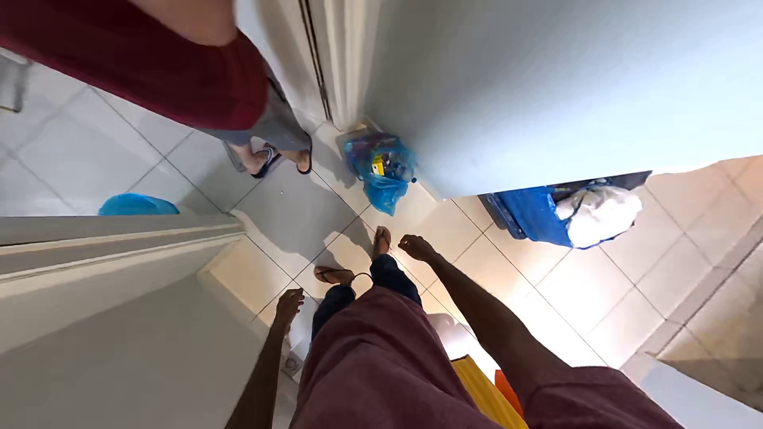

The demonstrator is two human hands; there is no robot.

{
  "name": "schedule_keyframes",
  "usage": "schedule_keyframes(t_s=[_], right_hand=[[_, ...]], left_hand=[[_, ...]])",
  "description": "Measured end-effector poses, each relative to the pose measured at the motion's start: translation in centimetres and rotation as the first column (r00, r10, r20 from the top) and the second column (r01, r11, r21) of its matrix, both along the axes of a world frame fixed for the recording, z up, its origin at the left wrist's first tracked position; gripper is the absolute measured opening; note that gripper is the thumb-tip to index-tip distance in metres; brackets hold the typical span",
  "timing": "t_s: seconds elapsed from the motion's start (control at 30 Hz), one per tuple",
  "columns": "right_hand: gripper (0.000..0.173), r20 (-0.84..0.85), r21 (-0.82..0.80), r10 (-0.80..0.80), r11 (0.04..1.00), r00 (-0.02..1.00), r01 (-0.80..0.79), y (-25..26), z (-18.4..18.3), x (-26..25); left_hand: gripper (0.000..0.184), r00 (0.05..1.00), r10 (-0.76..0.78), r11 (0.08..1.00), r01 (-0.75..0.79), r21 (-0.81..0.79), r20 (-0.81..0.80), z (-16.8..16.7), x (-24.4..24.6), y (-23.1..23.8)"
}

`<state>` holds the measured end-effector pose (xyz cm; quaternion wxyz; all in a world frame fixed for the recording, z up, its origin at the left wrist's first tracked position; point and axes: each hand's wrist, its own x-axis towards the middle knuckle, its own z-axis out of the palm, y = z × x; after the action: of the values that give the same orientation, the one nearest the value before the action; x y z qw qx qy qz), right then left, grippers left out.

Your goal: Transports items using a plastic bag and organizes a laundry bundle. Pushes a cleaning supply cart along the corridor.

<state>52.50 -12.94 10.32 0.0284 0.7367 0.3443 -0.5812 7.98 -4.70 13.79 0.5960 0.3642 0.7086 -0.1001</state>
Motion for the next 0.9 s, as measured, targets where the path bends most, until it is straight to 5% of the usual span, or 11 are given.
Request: schedule_keyframes(t_s=[0.13, 0.3, 0.47, 0.6, 0.73, 0.83, 0.9], right_hand=[[0.042, 0.061, -0.059, -0.304, 0.95, 0.951, 0.308, -4.3, -3.4, 6.8], [0.04, 0.142, -0.149, -0.426, 0.883, 0.894, 0.444, -6.6, -9.9, 10.9], [0.046, 0.043, -0.176, -0.337, 0.924, 0.941, 0.339, -2.6, -20.0, 10.5], [0.073, 0.117, 0.143, -0.384, 0.919, 0.916, 0.367, 4.7, -28.1, 8.5], [0.104, 0.354, 0.498, -0.287, 0.863, 0.89, 0.08, 13.3, -35.7, 7.7], [0.117, 0.434, 0.479, -0.241, 0.878, 0.868, 0.004, 19.3, -40.1, 7.4], [0.109, 0.392, 0.353, -0.154, 0.936, 0.907, 0.006, 22.5, -42.2, 7.5]], left_hand=[[0.041, 0.973, -0.223, 0.975, 0.22, 0.039, 0.063, -0.4, 9.3, -1.2], [0.042, 0.874, -0.432, 0.889, 0.454, -0.056, 0.222, -4.7, 18.8, -1.1], [0.034, 0.973, -0.158, 0.983, 0.171, -0.063, 0.168, -12.1, 23.4, -1.3], [0.031, 0.991, 0.082, 0.99, -0.069, -0.12, 0.106, -17.1, 23.7, -2.5], [0.027, 0.974, 0.227, 0.958, -0.224, -0.18, -0.006, -19.5, 22.9, -2.5], [0.029, 0.966, 0.257, 0.942, -0.259, -0.213, -0.036, -21.2, 22.6, -1.1], [0.029, 0.97, 0.243, 0.946, -0.24, -0.218, -0.016, -22.9, 22.9, 0.3]])
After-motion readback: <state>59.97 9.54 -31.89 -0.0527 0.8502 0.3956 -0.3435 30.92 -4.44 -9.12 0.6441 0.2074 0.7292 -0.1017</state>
